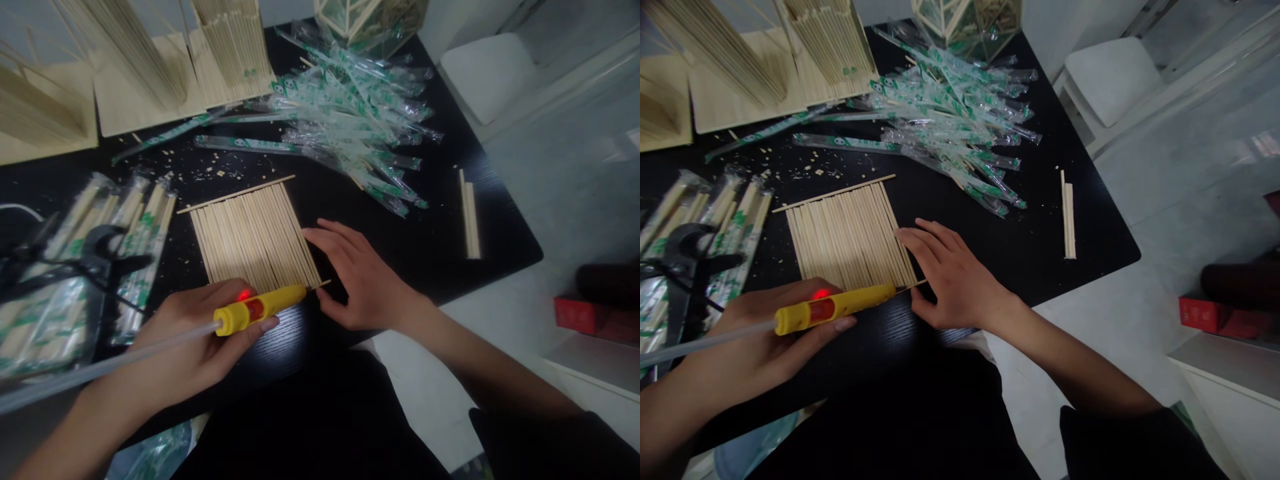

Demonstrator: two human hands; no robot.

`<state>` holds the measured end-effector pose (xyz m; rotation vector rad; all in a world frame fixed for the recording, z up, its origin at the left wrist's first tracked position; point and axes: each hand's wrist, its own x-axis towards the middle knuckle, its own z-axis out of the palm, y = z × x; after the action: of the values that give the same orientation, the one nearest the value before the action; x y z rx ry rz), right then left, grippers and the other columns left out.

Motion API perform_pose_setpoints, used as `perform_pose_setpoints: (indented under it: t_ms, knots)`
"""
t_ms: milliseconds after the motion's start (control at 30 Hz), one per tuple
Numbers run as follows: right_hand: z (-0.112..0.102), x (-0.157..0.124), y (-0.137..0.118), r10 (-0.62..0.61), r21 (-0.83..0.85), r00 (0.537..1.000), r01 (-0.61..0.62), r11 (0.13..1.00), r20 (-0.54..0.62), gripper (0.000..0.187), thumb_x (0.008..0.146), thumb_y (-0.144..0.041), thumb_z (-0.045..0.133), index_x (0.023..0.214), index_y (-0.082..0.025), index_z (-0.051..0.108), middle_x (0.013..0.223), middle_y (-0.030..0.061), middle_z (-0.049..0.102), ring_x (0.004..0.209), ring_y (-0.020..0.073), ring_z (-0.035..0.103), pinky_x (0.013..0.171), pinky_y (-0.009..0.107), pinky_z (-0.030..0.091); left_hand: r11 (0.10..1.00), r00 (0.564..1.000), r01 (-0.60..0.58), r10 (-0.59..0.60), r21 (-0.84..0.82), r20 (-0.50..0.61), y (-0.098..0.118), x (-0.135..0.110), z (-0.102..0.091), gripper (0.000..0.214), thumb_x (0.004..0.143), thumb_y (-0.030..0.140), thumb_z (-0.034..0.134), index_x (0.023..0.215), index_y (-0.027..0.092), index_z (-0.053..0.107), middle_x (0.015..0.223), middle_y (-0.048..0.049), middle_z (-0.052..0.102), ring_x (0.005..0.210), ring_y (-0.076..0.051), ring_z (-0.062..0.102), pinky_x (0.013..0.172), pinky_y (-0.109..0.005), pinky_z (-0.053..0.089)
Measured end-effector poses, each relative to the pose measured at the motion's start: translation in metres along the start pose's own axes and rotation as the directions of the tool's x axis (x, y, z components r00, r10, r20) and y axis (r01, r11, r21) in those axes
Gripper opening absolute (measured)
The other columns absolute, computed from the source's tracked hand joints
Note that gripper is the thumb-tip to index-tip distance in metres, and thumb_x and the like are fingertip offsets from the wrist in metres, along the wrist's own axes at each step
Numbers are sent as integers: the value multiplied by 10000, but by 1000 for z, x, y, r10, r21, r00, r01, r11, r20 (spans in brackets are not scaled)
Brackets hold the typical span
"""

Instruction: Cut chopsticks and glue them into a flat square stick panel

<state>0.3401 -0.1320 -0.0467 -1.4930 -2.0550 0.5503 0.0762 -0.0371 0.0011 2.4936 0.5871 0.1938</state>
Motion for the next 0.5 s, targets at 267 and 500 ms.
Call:
perform_pose_setpoints:
  t_ms: [267, 500]
  knots:
    - [0, -1, 1, -6, 0, 1000, 6, 1000, -3, 747, 890, -196, 593, 1581, -133, 315, 1592, 157, 473, 1562, 329, 308, 1257, 576, 352, 1000, 1000, -2, 2, 0, -3, -2, -4, 0, 240, 1063, 368, 546, 891, 202, 559, 738, 29, 587, 557, -99, 593, 511, -250, 429]
    - [1, -1, 1, -5, -4, 1000, 5, 1000, 0, 765, 877, -181, 610, 1577, -136, 306, 1600, 162, 465, 1564, 323, 304, 1261, 572, 347, 1000, 1000, 10, -10, -16, -21, -1, -4, -1, 221, 1053, 383, 549, 914, 213, 571, 739, 29, 604, 557, -110, 603, 506, -262, 430]
